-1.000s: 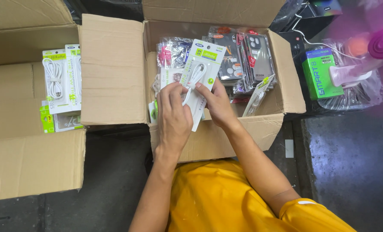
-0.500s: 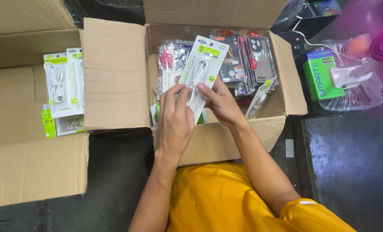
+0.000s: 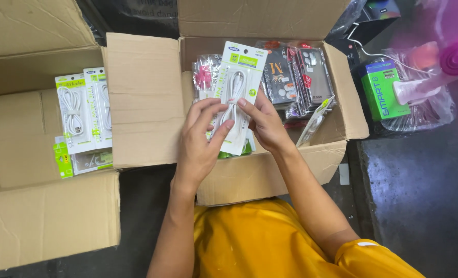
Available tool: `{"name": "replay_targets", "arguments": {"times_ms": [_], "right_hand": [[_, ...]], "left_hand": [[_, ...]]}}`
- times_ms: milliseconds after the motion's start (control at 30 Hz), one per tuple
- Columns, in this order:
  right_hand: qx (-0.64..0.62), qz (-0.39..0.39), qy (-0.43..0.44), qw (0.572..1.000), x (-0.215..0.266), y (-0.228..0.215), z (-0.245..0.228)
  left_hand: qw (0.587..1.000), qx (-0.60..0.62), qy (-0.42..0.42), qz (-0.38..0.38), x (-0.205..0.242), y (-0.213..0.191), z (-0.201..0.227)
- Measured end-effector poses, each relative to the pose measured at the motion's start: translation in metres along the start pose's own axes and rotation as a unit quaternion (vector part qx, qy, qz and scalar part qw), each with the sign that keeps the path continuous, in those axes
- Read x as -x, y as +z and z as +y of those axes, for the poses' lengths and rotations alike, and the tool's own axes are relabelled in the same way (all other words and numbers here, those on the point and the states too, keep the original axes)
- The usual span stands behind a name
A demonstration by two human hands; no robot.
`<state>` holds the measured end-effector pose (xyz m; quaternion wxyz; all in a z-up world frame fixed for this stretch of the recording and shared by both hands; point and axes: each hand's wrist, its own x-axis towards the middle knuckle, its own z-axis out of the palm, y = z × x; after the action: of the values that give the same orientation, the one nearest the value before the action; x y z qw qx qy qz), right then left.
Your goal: The person is sorting and organizing packaged cables and phone accessories from one cardboard box into another.
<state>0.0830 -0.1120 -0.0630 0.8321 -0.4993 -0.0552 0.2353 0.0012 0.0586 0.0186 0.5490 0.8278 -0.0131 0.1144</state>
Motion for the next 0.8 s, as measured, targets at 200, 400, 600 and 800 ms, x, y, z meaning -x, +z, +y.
{"name": "replay_targets", "arguments": {"times_ms": [200, 400, 600, 800], "right_hand": [[0.017, -0.001, -0.036, 0.999, -0.007, 0.031, 0.011], [0.088, 0.013, -0.051, 0.995, -0.013, 0.073, 0.013], [0.121, -0.019, -0.046, 0.991, -0.02, 0.112, 0.025], [0.098, -0.066, -0.028, 0.993, -0.029, 0.153, 0.038]], "left_hand": [[0.988, 0.107, -0.101, 0.054, -0.005, -0.013, -0.03], [0.985, 0.088, -0.144, 0.042, -0.004, -0.052, -0.041], [0.984, 0.047, -0.167, 0.041, -0.001, -0.108, -0.031], [0.98, 0.118, -0.154, 0.051, 0.013, -0.153, -0.058]]}}
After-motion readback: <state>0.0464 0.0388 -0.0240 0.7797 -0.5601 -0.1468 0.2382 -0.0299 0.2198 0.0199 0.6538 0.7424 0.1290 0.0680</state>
